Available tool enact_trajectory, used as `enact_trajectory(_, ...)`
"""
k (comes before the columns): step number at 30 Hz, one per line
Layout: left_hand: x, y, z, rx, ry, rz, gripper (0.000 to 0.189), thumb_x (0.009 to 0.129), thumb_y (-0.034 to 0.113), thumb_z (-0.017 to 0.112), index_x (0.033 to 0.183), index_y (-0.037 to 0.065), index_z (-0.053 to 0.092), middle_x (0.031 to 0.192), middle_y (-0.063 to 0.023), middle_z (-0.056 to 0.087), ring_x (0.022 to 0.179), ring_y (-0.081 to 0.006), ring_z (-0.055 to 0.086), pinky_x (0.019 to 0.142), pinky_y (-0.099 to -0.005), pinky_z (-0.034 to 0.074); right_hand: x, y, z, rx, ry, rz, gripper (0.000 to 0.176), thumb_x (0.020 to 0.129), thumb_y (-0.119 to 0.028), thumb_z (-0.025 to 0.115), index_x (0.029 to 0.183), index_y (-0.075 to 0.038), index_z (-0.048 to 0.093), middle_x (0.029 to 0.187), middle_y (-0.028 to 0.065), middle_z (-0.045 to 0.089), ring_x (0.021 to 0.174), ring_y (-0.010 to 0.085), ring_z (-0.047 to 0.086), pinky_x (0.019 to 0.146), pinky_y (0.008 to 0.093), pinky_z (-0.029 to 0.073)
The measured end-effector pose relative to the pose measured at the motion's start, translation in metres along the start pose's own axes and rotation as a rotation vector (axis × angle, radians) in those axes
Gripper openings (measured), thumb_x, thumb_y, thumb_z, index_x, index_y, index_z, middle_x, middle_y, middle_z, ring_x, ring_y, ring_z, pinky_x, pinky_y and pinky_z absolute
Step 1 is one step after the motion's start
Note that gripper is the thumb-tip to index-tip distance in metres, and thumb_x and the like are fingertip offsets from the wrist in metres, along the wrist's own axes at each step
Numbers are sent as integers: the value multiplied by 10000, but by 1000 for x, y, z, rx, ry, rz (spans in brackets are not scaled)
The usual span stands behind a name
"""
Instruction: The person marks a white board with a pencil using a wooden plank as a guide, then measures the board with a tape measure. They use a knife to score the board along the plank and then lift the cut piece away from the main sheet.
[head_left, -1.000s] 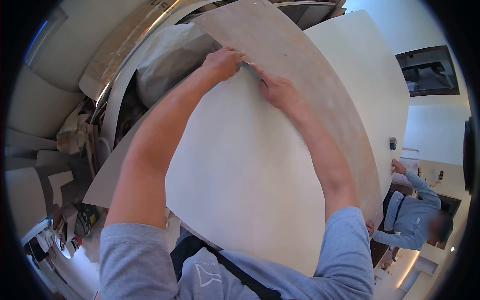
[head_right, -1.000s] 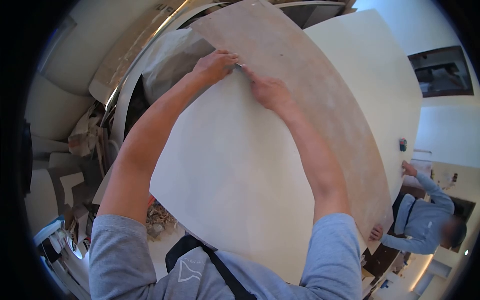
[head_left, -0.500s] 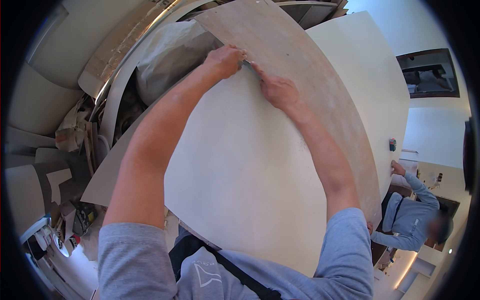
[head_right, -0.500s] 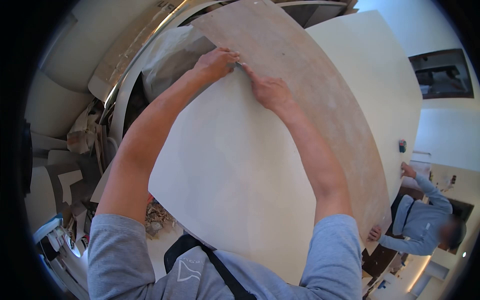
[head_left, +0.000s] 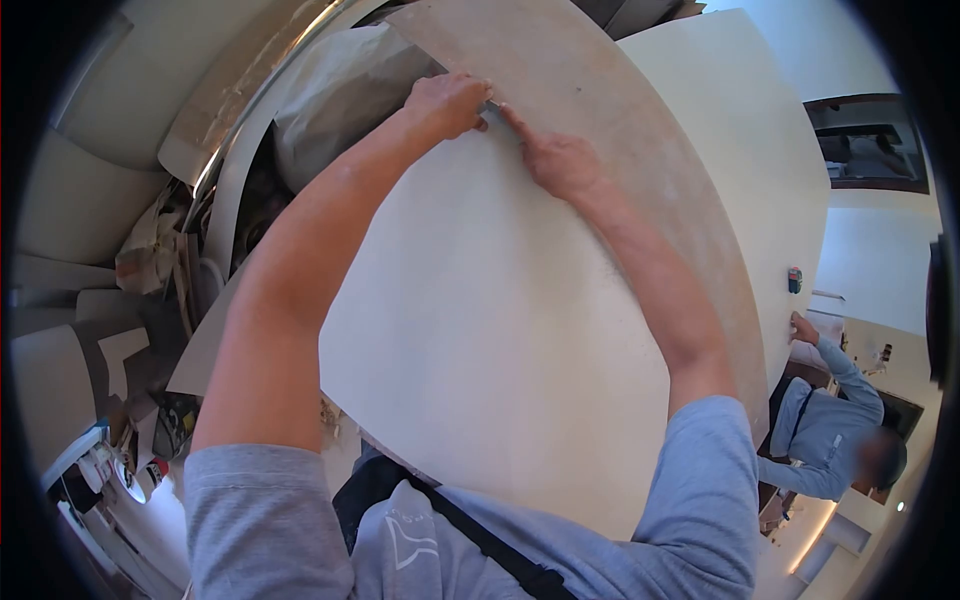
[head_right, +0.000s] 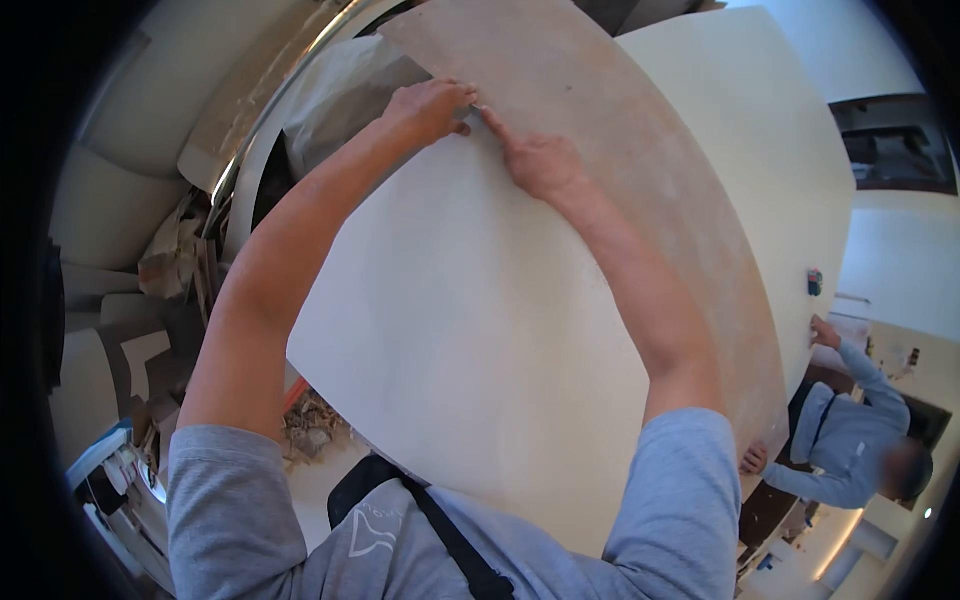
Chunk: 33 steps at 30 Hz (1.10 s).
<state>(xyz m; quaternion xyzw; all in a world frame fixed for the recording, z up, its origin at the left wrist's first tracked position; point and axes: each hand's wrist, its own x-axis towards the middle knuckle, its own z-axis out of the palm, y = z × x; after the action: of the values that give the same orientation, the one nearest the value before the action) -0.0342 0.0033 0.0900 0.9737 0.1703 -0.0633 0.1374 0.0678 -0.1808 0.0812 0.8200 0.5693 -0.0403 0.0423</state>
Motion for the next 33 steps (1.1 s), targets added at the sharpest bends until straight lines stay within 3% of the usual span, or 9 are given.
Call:
enact_trajectory(3, 2, -2, 2, 14, 6, 9, 526, 844, 336, 719, 1333, 205, 575, 1452, 79, 482, 1314, -184, 475, 999, -418, 482, 0, -3, -5, -30, -51, 33, 644, 961, -203, 467, 1532, -355, 212, 869, 155, 686, 748, 342, 666, 695, 448, 535)
enact_trajectory(6, 2, -6, 5, -2, 20, 37, 519, 851, 328, 712, 1339, 219, 574, 1456, 92, 476, 1316, -184, 474, 1004, -421, 479, -6, 2, -6, 36, -35, -3, 666, 943, -125, 378, 1543, -339, 184, 965, 165, 700, 838, 337, 690, 757, 440, 548)
enact_trajectory(9, 7, -5, 9, 16, 57, 43, 516, 839, 323, 726, 1315, 183, 585, 1242, -27, 631, 1097, -230, 631, 877, -407, 521, -34, 16, -4, 72, 21, -51, 682, 951, -170, 491, 1534, -364, 194, 887, 157, 684, 773, 344, 665, 700, 450, 526)
enact_trajectory(12, 2, -8, 13, 31, 160, 99, 523, 850, 331, 712, 1337, 198, 575, 1293, -12, 605, 1108, -218, 626, 898, -405, 512, -35, 5, -22, -24, -163, 51, 693, 949, -160, 495, 1534, -367, 187, 896, 159, 680, 790, 343, 662, 703, 449, 521)
enact_trajectory(15, 2, -9, 12, 13, 102, 79, 505, 857, 333, 704, 1328, 201, 581, 1320, -9, 588, 1123, -219, 619, 912, -411, 505, -37, 3, -22, -12, -189, 39, 682, 942, -112, 405, 1544, -338, 179, 993, 170, 689, 873, 340, 680, 780, 436, 533)
enact_trajectory(18, 2, -15, 21, 22, 268, 182, 481, 865, 331, 695, 1316, 202, 590, 1298, -8, 601, 1127, -227, 617, 908, -418, 508, -39, 4, -16, -17, -122, 14, 667, 946, -133, 430, 1540, -331, 200, 986, 169, 687, 850, 344, 676, 755, 446, 531)
enact_trajectory(21, 5, -11, 14, -21, 150, 105, 457, 868, 325, 694, 1293, 186, 602, 1256, -18, 623, 1120, -240, 621, 894, -426, 516, -37, 8, -22, 81, -93, -8, 650, 948, -158, 457, 1532, -325, 226, 956, 169, 689, 819, 348, 671, 730, 461, 528)
enact_trajectory(24, 2, 2, 0, -59, -61, -18, 516, 863, 301, 697, 1347, 183, 565, 1462, 69, 469, 1299, -178, 483, 986, -397, 491, -34, 15, -27, 42, -111, -29, 648, 941, -162, 477, 1524, -324, 247, 923, 162, 692, 811, 350, 668, 727, 469, 525)
enact_trajectory(33, 8, 2, 5, -7, -53, 65, 461, 871, 268, 687, 1307, 155, 589, 1461, 44, 471, 1301, -183, 479, 974, -390, 504, -19, 5, -18, 94, 16, -4, 618, 960, -184, 482, 1517, -331, 260, 827, 168, 661, 731, 351, 631, 680, 467, 497)
